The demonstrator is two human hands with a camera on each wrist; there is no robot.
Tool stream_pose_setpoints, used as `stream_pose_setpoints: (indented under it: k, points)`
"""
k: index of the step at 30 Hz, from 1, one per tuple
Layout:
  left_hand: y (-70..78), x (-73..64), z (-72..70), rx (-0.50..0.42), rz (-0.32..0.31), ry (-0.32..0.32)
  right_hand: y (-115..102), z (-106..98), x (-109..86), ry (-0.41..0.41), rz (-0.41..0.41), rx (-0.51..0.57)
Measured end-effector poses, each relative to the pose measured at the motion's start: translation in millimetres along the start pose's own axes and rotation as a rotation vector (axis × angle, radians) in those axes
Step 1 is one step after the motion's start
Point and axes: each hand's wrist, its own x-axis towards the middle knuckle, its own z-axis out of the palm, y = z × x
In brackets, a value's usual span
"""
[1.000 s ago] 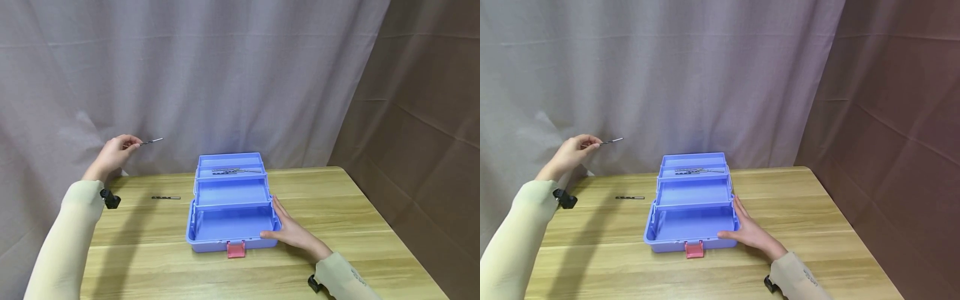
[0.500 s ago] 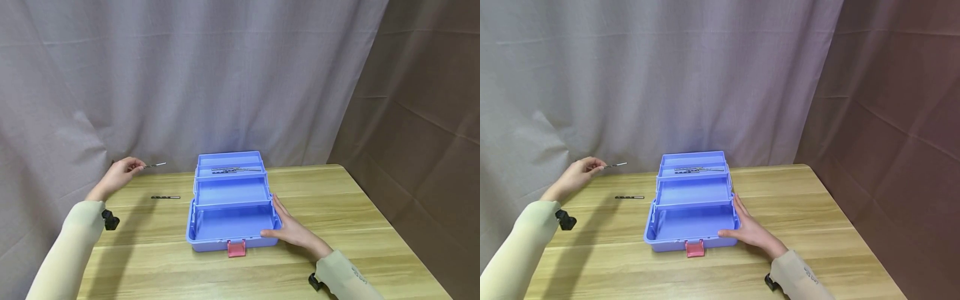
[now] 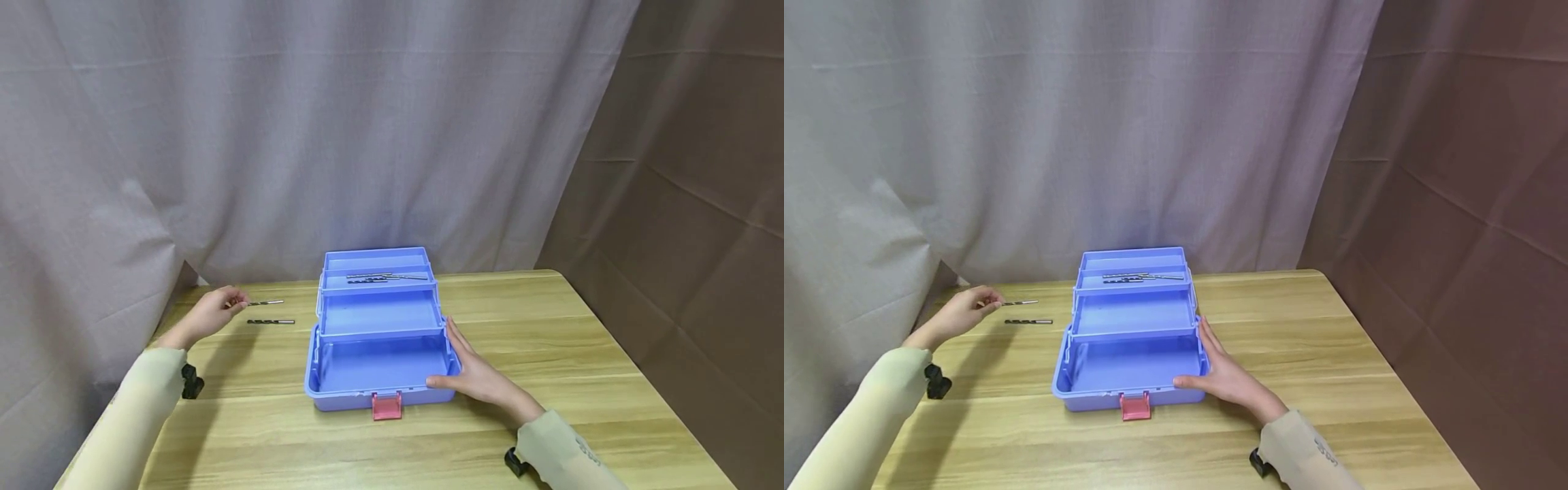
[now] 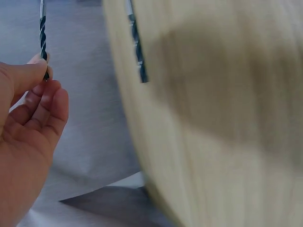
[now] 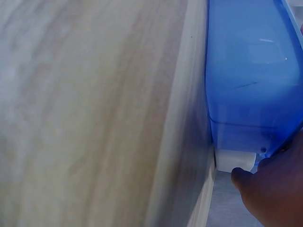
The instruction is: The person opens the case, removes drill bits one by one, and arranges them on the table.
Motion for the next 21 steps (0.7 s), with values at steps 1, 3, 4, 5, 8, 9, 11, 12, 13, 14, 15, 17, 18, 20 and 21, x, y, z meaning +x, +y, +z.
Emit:
stream_pose_setpoints:
  k: [1, 3, 4, 5, 8, 9, 11, 12, 13, 14, 15, 17, 18, 20, 21]
  points:
    - [-1.3, -1.1, 3.1, -0.014, -0.005, -0.014, 0.1, 0.1, 0.1, 0.000, -0.001, 0.001]
    - [-4.1, -2.9, 9.6, -0.037, -0.005, -0.033, 0.6, 0.3, 0.4, 0.000, -0.003, 0.001]
    - [-6.0, -3.8, 12.8, -0.050, -0.006, -0.044, 0.8, 0.3, 0.6, 0.001, -0.004, 0.001]
    - [-7.6, -4.5, 15.8, -0.063, -0.002, -0.055, 1.1, 0.3, 0.8, 0.002, -0.006, 0.001]
    - [-13.8, -6.1, 25.5, -0.083, -0.004, -0.078, 2.0, -0.4, 0.5, 0.006, -0.008, 0.003]
    - [-15.5, -6.9, 28.4, -0.093, -0.011, -0.089, 2.4, -0.6, 0.3, 0.007, -0.009, 0.002]
    - [-18.1, -8.5, 33.8, -0.102, -0.020, -0.107, 2.8, -0.8, 0.1, 0.011, -0.011, 0.002]
    - [-19.4, -9.2, 36.3, -0.101, -0.024, -0.112, 2.9, -0.9, -0.3, 0.011, -0.013, 0.000]
    - [-20.2, -9.9, 38.5, -0.097, -0.026, -0.115, 3.0, -0.9, -0.3, 0.010, -0.016, -0.003]
    - [-20.9, -10.5, 40.3, -0.092, -0.024, -0.117, 3.0, -0.7, -0.4, 0.012, -0.020, -0.004]
    - [-21.4, -10.9, 42.0, -0.091, -0.022, -0.118, 2.9, -0.6, -0.3, 0.012, -0.022, -0.005]
    - [-22.5, -11.4, 45.2, -0.087, -0.024, -0.119, 2.8, -0.3, -0.1, 0.013, -0.023, -0.003]
    - [-23.0, -11.7, 46.3, -0.087, -0.026, -0.123, 2.8, -0.2, -0.1, 0.013, -0.023, -0.004]
    - [-24.1, -12.6, 48.8, -0.093, -0.041, -0.134, 2.9, 0.1, 0.2, 0.014, -0.022, 0.002]
    - [-24.8, -13.2, 50.0, -0.096, -0.048, -0.143, 2.9, 0.3, 0.4, 0.013, -0.020, 0.005]
